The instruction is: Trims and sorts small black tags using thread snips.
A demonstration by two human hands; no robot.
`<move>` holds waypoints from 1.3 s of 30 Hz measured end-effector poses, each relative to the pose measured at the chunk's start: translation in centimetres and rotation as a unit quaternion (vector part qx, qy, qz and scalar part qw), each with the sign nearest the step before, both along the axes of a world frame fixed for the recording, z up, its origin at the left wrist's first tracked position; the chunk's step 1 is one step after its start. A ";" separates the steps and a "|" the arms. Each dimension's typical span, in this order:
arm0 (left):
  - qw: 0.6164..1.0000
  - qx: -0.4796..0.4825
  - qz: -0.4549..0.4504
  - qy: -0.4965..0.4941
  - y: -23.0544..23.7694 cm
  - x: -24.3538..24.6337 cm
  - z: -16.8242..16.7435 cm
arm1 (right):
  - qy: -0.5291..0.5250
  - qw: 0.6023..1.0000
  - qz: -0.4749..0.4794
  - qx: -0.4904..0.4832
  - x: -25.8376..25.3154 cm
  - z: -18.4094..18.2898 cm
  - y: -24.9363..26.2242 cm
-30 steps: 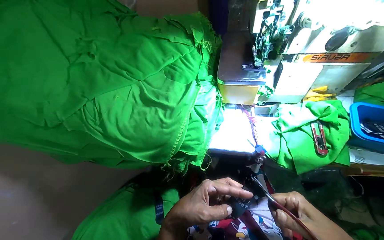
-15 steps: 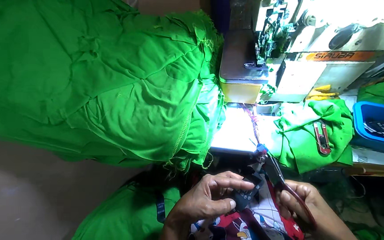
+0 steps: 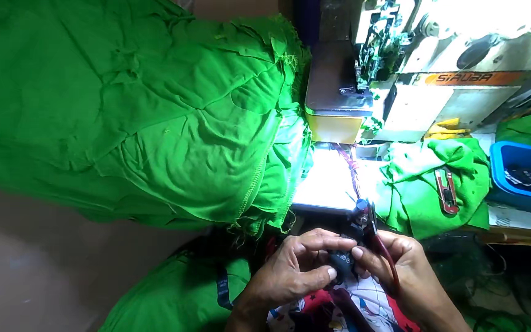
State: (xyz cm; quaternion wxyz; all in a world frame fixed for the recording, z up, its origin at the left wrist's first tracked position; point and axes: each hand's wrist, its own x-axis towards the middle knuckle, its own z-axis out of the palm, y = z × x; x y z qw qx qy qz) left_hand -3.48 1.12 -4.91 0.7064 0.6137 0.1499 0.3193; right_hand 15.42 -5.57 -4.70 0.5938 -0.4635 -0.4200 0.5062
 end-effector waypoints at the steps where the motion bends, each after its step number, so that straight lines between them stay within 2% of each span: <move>1: 1.000 0.002 0.004 -0.001 -0.1 0.1 0.0 | 0.009 1.000 -0.004 -0.007 -0.1 0.1 0.1; 9: 0.999 0.027 0.042 0.010 -0.4 -0.3 0.3 | 0.013 0.999 -0.029 -0.037 0.0 1.4 0.4; 14: 0.999 0.027 0.041 -0.013 -0.6 -0.5 0.6 | 0.012 1.000 -0.013 -0.005 0.1 1.5 0.4; 17: 0.998 0.040 0.052 -0.023 -0.1 -0.7 0.8 | -0.068 0.995 0.062 0.024 1.8 0.8 -0.6; 20: 0.998 0.035 0.044 -0.026 0.4 -1.0 0.9 | -0.182 0.964 0.194 0.016 4.3 0.2 -2.2; 23: 0.999 0.022 -0.001 -0.027 1.1 -1.0 0.9 | -0.190 0.933 0.305 -0.019 5.1 0.1 -3.3; 25: 0.999 0.018 -0.039 -0.023 1.4 -0.6 0.8 | -0.174 0.922 0.346 -0.028 5.0 0.1 -3.4; 30: 0.996 0.012 -0.089 -0.019 1.6 0.5 1.0 | -0.164 0.915 0.368 -0.021 4.8 0.0 -2.6; 39: 0.995 0.031 -0.091 0.004 1.9 0.7 1.5 | -0.149 0.919 0.365 -0.011 4.8 -0.2 -2.4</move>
